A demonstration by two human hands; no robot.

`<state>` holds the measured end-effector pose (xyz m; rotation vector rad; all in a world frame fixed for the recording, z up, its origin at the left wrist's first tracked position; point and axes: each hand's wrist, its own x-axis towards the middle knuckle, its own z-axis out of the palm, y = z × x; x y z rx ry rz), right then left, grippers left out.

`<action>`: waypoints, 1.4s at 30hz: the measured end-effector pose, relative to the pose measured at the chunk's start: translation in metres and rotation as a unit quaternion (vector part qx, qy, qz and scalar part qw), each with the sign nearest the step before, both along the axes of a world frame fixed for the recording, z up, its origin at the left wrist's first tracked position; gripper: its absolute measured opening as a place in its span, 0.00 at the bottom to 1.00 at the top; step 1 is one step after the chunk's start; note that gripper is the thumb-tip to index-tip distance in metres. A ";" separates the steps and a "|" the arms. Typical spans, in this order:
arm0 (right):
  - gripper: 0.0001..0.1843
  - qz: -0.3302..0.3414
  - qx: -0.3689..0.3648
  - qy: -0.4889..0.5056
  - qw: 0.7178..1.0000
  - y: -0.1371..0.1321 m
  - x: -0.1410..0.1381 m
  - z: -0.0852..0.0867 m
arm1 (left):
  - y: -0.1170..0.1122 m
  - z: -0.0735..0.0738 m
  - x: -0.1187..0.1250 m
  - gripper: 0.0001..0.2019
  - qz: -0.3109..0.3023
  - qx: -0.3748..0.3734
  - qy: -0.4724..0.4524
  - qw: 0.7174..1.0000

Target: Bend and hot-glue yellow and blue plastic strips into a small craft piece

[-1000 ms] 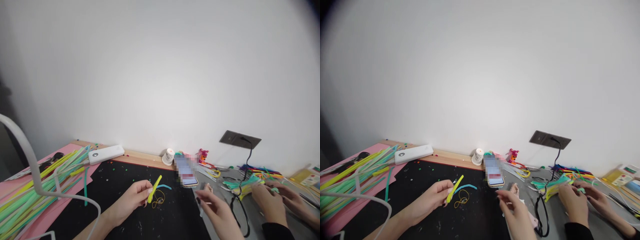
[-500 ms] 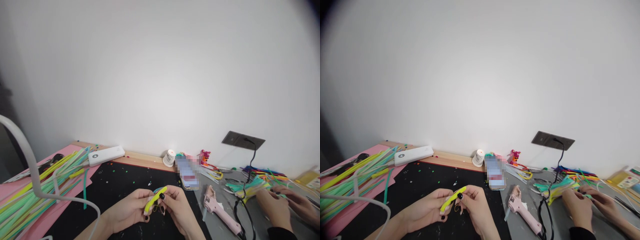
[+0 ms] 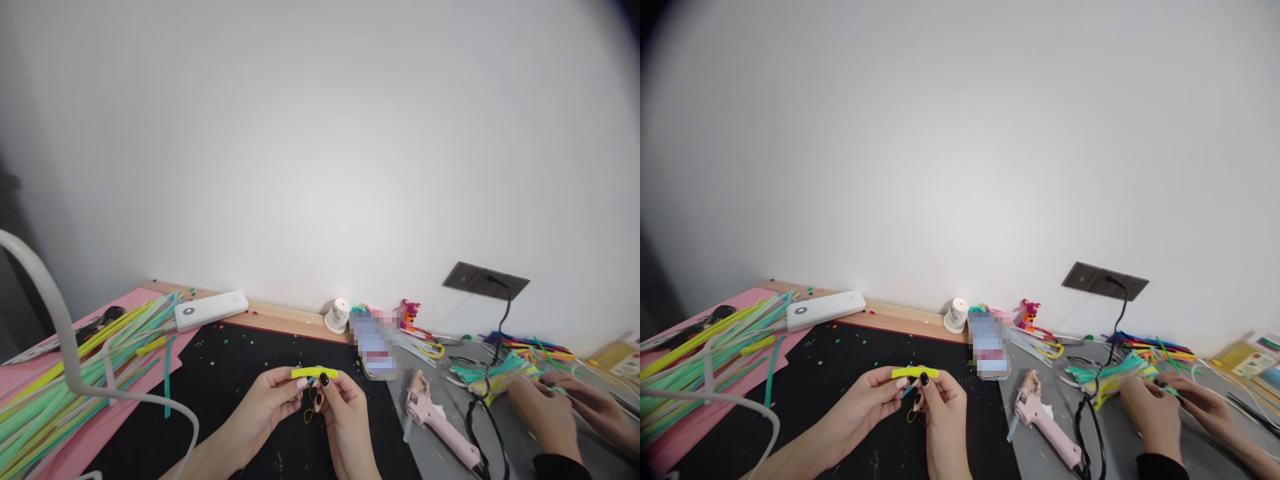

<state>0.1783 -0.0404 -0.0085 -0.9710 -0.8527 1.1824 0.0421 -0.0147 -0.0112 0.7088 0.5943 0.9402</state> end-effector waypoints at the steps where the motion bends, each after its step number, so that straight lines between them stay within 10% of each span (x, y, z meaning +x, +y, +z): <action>1: 0.10 0.001 0.001 -0.002 1.000 0.000 -0.001 -0.001 | 0.000 0.000 0.001 0.10 0.007 -0.007 -0.004 1.000; 9: 0.09 0.036 -0.018 -0.027 0.999 0.000 -0.008 -0.002 | -0.003 0.002 0.004 0.07 0.046 0.001 -0.030 0.999; 13: 0.12 0.087 -0.055 -0.216 0.971 0.001 0.016 0.020 | 0.002 0.001 0.000 0.06 0.095 0.005 -0.017 0.995; 15: 0.14 -0.021 -0.029 -0.383 0.923 0.008 0.041 0.037 | 0.006 0.001 -0.003 0.07 0.111 0.000 -0.009 0.994; 19: 0.34 -0.194 -0.195 -0.685 0.674 0.041 0.083 0.060 | 0.010 0.001 -0.009 0.07 0.123 -0.002 -0.014 0.992; 20: 0.40 -0.187 -0.221 -0.695 0.658 0.051 0.087 0.061 | 0.010 0.001 -0.010 0.07 0.126 -0.001 -0.015 0.992; 29: 0.39 -0.171 -0.296 -0.686 0.642 0.094 0.080 0.045 | 0.013 -0.002 -0.013 0.07 0.132 0.002 -0.030 0.991; 42: 0.37 -0.209 -0.140 -0.712 0.655 0.078 0.083 0.044 | 0.013 -0.001 -0.013 0.07 0.137 -0.001 -0.036 0.990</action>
